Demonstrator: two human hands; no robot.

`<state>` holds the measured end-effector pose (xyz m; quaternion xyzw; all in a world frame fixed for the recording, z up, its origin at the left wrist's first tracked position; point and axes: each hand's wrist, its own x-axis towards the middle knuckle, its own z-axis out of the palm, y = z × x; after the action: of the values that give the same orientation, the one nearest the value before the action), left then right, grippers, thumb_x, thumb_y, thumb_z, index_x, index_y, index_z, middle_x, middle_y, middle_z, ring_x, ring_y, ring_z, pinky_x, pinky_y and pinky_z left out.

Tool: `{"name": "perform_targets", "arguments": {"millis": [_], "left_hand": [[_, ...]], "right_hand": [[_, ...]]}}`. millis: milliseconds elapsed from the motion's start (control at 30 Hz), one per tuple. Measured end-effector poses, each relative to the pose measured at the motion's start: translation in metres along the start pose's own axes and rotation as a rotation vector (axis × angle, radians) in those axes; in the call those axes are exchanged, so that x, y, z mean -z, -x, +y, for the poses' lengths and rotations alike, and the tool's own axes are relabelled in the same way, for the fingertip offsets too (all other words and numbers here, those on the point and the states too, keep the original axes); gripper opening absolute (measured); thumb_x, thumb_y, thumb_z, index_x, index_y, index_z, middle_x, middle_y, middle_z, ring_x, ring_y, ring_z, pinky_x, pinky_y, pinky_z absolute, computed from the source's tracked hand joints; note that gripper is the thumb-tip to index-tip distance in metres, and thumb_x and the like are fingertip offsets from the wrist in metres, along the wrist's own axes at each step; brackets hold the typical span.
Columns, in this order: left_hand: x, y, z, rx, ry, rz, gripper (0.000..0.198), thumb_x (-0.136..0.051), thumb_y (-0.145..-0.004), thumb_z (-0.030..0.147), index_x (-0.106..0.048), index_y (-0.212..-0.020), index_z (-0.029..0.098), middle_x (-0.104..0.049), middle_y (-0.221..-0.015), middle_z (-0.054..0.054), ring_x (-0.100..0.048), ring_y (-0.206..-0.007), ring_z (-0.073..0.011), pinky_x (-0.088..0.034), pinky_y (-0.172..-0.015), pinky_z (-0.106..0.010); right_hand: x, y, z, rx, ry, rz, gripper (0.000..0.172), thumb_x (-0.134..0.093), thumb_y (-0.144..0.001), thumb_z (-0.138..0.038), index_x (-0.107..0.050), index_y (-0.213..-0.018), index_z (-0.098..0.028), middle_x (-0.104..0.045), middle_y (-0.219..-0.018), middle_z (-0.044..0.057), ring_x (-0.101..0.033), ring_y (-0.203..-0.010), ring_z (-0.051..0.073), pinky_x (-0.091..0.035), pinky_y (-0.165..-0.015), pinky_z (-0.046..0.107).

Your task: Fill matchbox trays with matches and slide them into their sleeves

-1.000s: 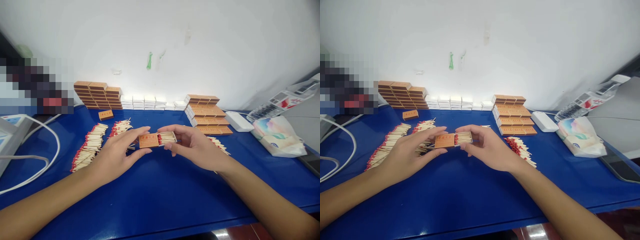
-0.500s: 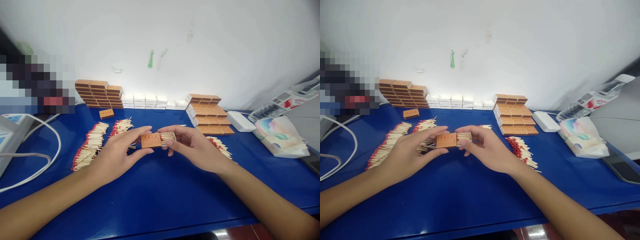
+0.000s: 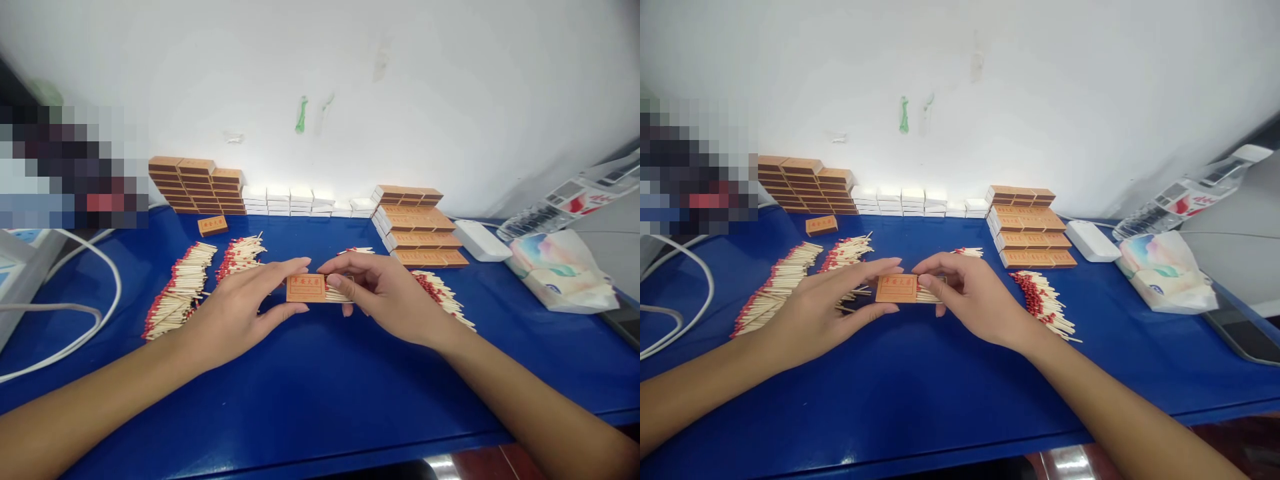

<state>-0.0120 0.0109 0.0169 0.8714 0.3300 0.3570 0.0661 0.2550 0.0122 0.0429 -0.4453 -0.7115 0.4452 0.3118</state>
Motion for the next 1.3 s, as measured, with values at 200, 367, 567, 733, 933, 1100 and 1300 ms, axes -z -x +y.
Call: {"name": "perform_targets", "arguments": {"millis": [200, 367, 567, 733, 933, 1100, 1300], "left_hand": [[0.000, 0.000, 0.000, 0.032, 0.018, -0.018, 0.050, -0.071, -0.105, 0.046, -0.061, -0.151, 0.029, -0.079, -0.137, -0.003, -0.081, -0.115, -0.0213, -0.065, -0.106, -0.034], [0.000, -0.001, 0.000, 0.020, 0.021, -0.007, 0.050, -0.072, -0.105, 0.043, -0.061, -0.151, 0.029, -0.079, -0.137, -0.003, -0.080, -0.118, -0.0208, -0.064, -0.107, -0.032], [0.001, -0.001, 0.003, 0.004, 0.050, 0.015, 0.048, -0.078, -0.101, 0.038, -0.065, -0.146, 0.027, -0.080, -0.136, -0.002, -0.080, -0.116, -0.0192, -0.063, -0.106, -0.029], [0.001, -0.002, 0.010, -0.011, 0.061, 0.022, 0.047, -0.076, -0.103, 0.037, -0.064, -0.147, 0.027, -0.079, -0.138, -0.003, -0.079, -0.121, -0.0213, -0.063, -0.109, -0.032], [-0.003, -0.003, 0.014, 0.078, -0.024, 0.194, 0.050, -0.082, -0.097, 0.042, -0.066, -0.142, 0.025, -0.082, -0.130, -0.004, -0.082, -0.113, -0.0219, -0.067, -0.102, -0.032], [-0.006, -0.001, 0.020, 0.036, 0.026, 0.193, 0.048, -0.078, -0.100, 0.042, -0.064, -0.144, 0.028, -0.081, -0.133, -0.003, -0.083, -0.110, -0.0197, -0.068, -0.102, -0.031], [-0.003, -0.001, 0.022, 0.008, 0.009, 0.215, 0.045, -0.079, -0.098, 0.046, -0.067, -0.136, 0.026, -0.084, -0.126, -0.002, -0.084, -0.104, -0.0160, -0.067, -0.098, -0.024]], "right_hand": [[-0.003, 0.001, 0.001, 0.023, 0.046, 0.008, 0.029, -0.064, -0.108, -0.047, -0.076, -0.118, -0.023, -0.074, -0.097, 0.003, -0.066, -0.063, 0.013, -0.054, -0.063, 0.030], [-0.005, 0.001, 0.001, 0.042, 0.040, 0.002, 0.029, -0.060, -0.110, -0.046, -0.074, -0.121, -0.023, -0.074, -0.099, 0.003, -0.064, -0.064, 0.012, -0.053, -0.063, 0.029], [-0.009, 0.003, 0.002, 0.050, -0.056, 0.024, 0.031, -0.063, -0.109, -0.048, -0.069, -0.128, -0.024, -0.075, -0.120, 0.006, -0.065, -0.065, 0.011, -0.057, -0.063, 0.030], [-0.015, 0.007, 0.002, 0.086, -0.041, 0.016, 0.041, -0.054, -0.112, -0.056, -0.065, -0.139, -0.028, -0.073, -0.136, 0.009, -0.074, -0.086, 0.018, -0.064, -0.077, 0.035], [-0.037, 0.023, -0.003, -0.036, -0.154, 0.218, 0.073, -0.039, -0.111, -0.071, -0.027, -0.175, -0.039, -0.031, -0.183, 0.004, -0.029, -0.168, 0.029, -0.024, -0.138, 0.059], [-0.044, 0.034, -0.019, -0.156, -0.196, -0.087, 0.096, -0.040, -0.105, -0.081, 0.002, -0.179, -0.038, 0.000, -0.188, 0.000, 0.003, -0.173, 0.030, -0.007, -0.139, 0.065], [-0.033, 0.032, -0.022, -0.180, -0.243, -0.156, 0.100, -0.045, -0.104, -0.081, 0.003, -0.179, -0.037, 0.000, -0.188, 0.000, 0.000, -0.173, 0.031, -0.018, -0.138, 0.064]]}}
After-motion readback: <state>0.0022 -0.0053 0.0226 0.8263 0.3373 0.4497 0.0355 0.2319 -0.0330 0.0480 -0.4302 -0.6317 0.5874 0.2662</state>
